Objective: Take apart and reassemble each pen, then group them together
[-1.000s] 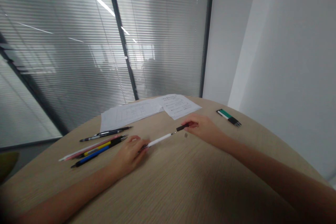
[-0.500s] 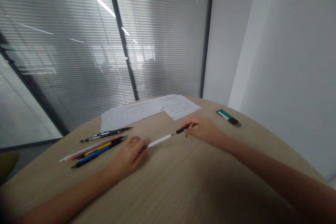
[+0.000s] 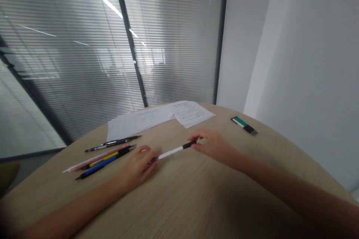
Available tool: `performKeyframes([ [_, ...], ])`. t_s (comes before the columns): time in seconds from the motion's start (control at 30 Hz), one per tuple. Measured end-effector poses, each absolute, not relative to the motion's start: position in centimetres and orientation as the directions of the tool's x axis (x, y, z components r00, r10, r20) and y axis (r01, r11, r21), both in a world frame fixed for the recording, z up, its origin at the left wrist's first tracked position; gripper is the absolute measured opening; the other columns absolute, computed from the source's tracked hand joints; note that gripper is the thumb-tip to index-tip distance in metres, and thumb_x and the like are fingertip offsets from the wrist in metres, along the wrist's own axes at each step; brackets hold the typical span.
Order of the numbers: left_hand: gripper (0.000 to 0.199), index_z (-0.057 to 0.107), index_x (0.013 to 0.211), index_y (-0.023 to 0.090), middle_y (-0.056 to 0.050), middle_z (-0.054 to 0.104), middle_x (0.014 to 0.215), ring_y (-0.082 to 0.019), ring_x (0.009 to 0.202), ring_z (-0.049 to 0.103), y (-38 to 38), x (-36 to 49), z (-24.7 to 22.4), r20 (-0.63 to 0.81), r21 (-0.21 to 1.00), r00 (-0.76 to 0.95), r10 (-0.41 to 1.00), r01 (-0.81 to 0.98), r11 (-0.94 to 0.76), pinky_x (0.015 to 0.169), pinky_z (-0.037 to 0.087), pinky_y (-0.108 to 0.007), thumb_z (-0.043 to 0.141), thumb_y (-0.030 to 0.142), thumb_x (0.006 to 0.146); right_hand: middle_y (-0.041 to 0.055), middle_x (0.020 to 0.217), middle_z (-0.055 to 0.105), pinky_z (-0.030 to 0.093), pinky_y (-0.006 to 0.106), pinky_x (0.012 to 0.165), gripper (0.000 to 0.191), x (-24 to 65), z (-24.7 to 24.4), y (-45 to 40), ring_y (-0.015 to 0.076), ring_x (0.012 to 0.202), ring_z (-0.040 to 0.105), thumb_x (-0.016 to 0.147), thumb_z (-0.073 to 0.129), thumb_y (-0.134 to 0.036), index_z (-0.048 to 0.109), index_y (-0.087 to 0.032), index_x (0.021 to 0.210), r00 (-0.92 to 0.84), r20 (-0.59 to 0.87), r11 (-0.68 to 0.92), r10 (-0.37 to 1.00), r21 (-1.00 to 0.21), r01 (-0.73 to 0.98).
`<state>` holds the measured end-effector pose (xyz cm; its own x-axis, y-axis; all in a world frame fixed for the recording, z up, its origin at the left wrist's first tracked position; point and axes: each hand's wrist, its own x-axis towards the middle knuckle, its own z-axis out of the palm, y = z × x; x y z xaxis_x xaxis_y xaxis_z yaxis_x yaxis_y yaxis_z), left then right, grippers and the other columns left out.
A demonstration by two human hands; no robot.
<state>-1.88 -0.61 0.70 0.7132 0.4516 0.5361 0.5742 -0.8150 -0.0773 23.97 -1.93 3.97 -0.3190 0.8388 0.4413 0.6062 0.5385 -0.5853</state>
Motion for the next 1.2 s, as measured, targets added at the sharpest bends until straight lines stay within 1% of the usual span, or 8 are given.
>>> performKeyframes([
  [0.3, 0.015, 0.051, 0.087, 0.016, -0.004, 0.064, 0.072, -0.015, 0.067, 0.058, -0.7, -2.0, 0.7, 0.554, -0.065, 0.719, 0.420, 0.540, -0.839, 0.073, 0.042, -0.034, 0.037, 0.018, 0.084, 0.0032, 0.084, 0.064, 0.043, 0.031, 0.075, 0.015, 23.9, 3.5, -1.9, 0.0166, 0.081, 0.058, 0.070, 0.053, -0.019, 0.062, -0.019, 0.082, -0.348, 0.466, 0.576, 0.814, -0.570, 0.585],
  [0.5, 0.015, 0.051, 0.091, 0.017, -0.003, 0.065, 0.072, -0.015, 0.065, 0.059, -0.5, -2.1, 0.4, 0.561, -0.094, 0.747, 0.357, 0.486, -0.869, 0.074, 0.041, -0.033, 0.037, 0.018, 0.084, 0.0027, 0.083, 0.064, 0.044, 0.030, 0.074, 0.014, 23.2, 2.6, -2.3, 0.0164, 0.080, 0.058, 0.070, 0.056, -0.017, 0.062, -0.020, 0.082, -0.368, 0.424, 0.561, 0.827, -0.581, 0.590],
  [0.67, 0.017, 0.052, 0.093, 0.017, -0.003, 0.064, 0.072, -0.014, 0.067, 0.059, -0.5, -2.0, 0.5, 0.536, -0.110, 0.780, 0.321, 0.442, -0.890, 0.073, 0.042, -0.031, 0.037, 0.019, 0.086, 0.0027, 0.082, 0.063, 0.043, 0.029, 0.073, 0.012, 22.4, 1.5, -2.8, 0.0154, 0.078, 0.057, 0.071, 0.056, -0.018, 0.061, -0.020, 0.083, -0.395, 0.447, 0.596, 0.802, -0.562, 0.573],
  [0.77, 0.019, 0.052, 0.094, 0.016, -0.004, 0.064, 0.072, -0.014, 0.067, 0.059, -0.6, -2.0, 0.6, 0.511, -0.133, 0.803, 0.309, 0.428, -0.894, 0.072, 0.042, -0.031, 0.034, 0.019, 0.087, 0.0022, 0.082, 0.063, 0.043, 0.029, 0.072, 0.014, 22.0, 0.9, -3.0, 0.0154, 0.078, 0.057, 0.071, 0.056, -0.017, 0.061, -0.021, 0.084, -0.402, 0.425, 0.584, 0.811, -0.560, 0.587],
  [0.87, 0.020, 0.052, 0.094, 0.016, -0.004, 0.064, 0.072, -0.014, 0.066, 0.059, -0.5, -2.0, 0.5, 0.493, -0.126, 0.817, 0.299, 0.407, -0.905, 0.072, 0.042, -0.031, 0.034, 0.019, 0.087, 0.0017, 0.080, 0.064, 0.043, 0.028, 0.070, 0.015, 21.6, 0.5, -3.3, 0.0152, 0.075, 0.057, 0.070, 0.056, -0.014, 0.061, -0.021, 0.082, -0.412, 0.395, 0.571, 0.821, -0.548, 0.611],
  [1.03, 0.019, 0.052, 0.096, 0.015, -0.005, 0.064, 0.075, -0.015, 0.068, 0.058, -0.4, -2.0, 0.4, 0.476, -0.082, 0.816, 0.328, 0.413, -0.907, 0.072, 0.042, -0.031, 0.036, 0.018, 0.086, 0.0020, 0.079, 0.064, 0.044, 0.028, 0.070, 0.015, 21.2, 0.3, -3.5, 0.0150, 0.074, 0.057, 0.071, 0.055, -0.014, 0.061, -0.020, 0.083, -0.411, 0.403, 0.574, 0.818, -0.525, 0.629],
  [1.13, 0.019, 0.053, 0.094, 0.017, -0.005, 0.065, 0.076, -0.015, 0.070, 0.058, -0.3, -2.0, 0.3, 0.482, -0.046, 0.790, 0.378, 0.454, -0.890, 0.072, 0.042, -0.031, 0.036, 0.020, 0.086, 0.0039, 0.084, 0.063, 0.043, 0.030, 0.075, 0.015, 21.8, 0.2, -2.8, 0.0168, 0.081, 0.056, 0.073, 0.054, -0.018, 0.060, -0.020, 0.087, -0.424, 0.469, 0.628, 0.775, -0.490, 0.605],
  [1.2, 0.019, 0.053, 0.093, 0.017, -0.005, 0.065, 0.076, -0.016, 0.070, 0.058, -0.3, -2.0, 0.3, 0.498, -0.021, 0.752, 0.433, 0.509, -0.860, 0.071, 0.043, -0.031, 0.036, 0.020, 0.085, 0.0047, 0.089, 0.061, 0.042, 0.032, 0.079, 0.016, 22.6, 0.0, -1.8, 0.0170, 0.086, 0.054, 0.076, 0.051, -0.021, 0.059, -0.020, 0.090, -0.385, 0.540, 0.651, 0.749, -0.485, 0.584],
])
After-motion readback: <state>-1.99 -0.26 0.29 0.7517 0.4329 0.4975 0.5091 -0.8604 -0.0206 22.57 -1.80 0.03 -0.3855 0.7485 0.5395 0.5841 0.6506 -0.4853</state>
